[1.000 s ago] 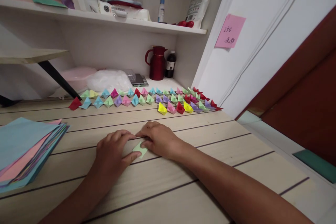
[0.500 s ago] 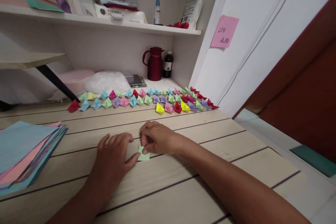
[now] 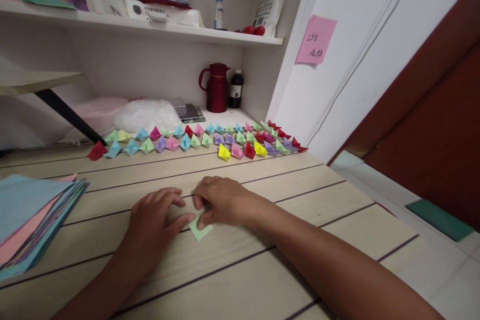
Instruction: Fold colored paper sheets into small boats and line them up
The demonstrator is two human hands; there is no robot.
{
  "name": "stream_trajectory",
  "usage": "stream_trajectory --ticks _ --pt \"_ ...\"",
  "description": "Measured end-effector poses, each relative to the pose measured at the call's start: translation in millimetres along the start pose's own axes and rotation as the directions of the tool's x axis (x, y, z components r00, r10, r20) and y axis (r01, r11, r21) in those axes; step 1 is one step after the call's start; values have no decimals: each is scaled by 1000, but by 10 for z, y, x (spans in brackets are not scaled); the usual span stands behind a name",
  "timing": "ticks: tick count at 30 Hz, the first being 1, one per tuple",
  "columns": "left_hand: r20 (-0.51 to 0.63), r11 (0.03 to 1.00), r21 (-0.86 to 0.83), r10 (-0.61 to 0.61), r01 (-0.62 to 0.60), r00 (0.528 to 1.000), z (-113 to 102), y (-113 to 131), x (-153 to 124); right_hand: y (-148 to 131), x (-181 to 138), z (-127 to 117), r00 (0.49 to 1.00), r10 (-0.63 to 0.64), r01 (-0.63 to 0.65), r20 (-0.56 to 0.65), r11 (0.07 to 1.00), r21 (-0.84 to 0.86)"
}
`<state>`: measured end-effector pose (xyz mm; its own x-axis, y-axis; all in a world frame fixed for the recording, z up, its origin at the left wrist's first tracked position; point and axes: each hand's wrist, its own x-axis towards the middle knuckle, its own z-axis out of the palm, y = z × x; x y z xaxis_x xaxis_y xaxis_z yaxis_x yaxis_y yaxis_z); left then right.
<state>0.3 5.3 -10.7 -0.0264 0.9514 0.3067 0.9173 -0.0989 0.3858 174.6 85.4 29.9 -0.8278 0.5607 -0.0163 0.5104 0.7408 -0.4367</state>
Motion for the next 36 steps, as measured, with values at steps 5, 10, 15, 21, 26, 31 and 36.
stream_trajectory --ticks 5,10,15,21,26,31,36 --pt "64 1000 7 -12 11 998 59 -5 -1 75 58 64 994 65 -55 -93 993 101" --pt "69 998 -8 -56 57 996 59 39 6 143 84 61 990 82 -70 -118 992 103" --pt "65 998 -16 -60 61 996 65 32 7 124 61 24 992 94 -91 -80 995 50" --pt "63 997 -37 -67 69 996 82 44 23 48 44 7 1000 11 -10 -17 999 42" --pt "69 992 -116 -33 41 997 55 34 37 37 52 43 997 -31 38 -68 994 99" --pt "7 972 -214 -97 97 995 30 5 42 72 66 114 985 98 -72 -140 982 175" --pt "-11 941 -333 -68 61 998 4 -7 58 45 71 159 970 51 -37 -237 997 63"
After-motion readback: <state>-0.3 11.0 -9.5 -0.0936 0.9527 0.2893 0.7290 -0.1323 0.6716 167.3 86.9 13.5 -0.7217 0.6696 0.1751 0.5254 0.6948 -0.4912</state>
